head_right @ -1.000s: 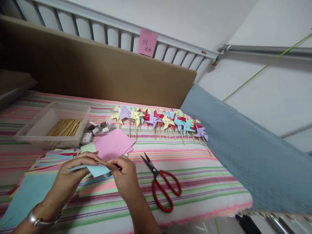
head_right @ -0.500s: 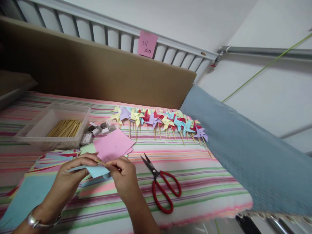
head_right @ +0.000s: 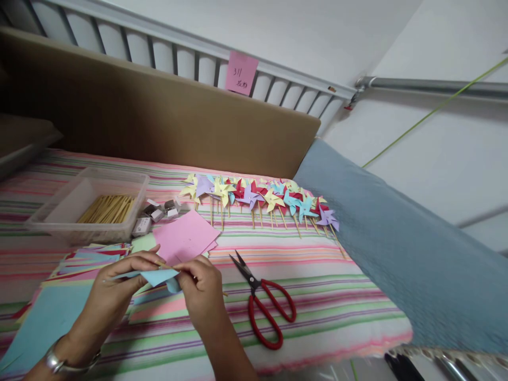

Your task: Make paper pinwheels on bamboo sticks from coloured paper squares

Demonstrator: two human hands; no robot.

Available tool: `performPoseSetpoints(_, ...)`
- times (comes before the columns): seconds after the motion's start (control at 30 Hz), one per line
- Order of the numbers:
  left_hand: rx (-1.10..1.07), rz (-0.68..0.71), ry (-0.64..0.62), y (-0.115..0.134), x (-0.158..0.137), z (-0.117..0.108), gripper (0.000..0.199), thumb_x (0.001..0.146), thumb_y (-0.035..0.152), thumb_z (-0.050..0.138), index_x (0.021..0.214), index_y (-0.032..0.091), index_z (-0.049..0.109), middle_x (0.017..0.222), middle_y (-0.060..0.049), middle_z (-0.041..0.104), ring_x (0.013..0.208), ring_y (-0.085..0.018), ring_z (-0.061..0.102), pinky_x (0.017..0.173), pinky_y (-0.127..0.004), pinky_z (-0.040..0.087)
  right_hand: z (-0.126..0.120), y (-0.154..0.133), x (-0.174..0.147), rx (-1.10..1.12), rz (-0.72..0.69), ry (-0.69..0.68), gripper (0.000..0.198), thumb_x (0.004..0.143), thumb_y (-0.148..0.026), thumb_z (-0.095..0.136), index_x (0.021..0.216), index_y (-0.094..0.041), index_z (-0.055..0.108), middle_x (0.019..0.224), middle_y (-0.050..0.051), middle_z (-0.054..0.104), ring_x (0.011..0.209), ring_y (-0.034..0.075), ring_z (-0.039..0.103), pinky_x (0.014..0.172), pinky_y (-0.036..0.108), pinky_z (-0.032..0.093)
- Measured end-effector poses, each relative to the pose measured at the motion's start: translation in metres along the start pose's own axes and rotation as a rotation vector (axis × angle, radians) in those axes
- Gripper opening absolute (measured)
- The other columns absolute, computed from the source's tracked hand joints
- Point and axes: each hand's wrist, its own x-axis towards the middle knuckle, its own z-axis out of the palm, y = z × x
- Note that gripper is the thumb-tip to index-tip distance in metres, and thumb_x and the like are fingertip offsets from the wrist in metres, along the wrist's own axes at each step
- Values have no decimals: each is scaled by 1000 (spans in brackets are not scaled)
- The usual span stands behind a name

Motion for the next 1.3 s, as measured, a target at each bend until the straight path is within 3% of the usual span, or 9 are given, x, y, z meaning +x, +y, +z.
performPoseSetpoints(0.3,-27,11,11,-4,1,-1,7,72,18,68,72,25,69,83,2,69,83,-16,61,106,-44,29,3,-2,-1,-21,9,9,14,72,-10,57,66,-15,68,61,0,55,61,13,53,56,23,38)
performPoseSetpoints(0.5,-22,13,-2,-3,3,1,8,72,18,68,70,25,69,78,3,69,79,-15,62,107,-44,28,1,-3,0,-9,16,-35,16,74,-13,55,73,-15,71,63,1,55,62,14,52,57,23,39)
performPoseSetpoints(0.73,-27,17,-4,0,3,2,7,72,18,68,68,24,69,76,3,69,76,-15,63,108,-47,26,1,-4,0,-3,15,-52,19,73,-13,53,57,-16,63,60,0,51,60,13,50,56,23,37)
performPoseSetpoints(1.3,-20,-14,45,3,4,4,5,70,20,69,65,22,69,75,0,70,77,-17,64,107,-50,28,3,-3,-1,-11,21,-39,19,71,-10,52,55,-18,59,60,-2,50,59,12,49,55,22,37)
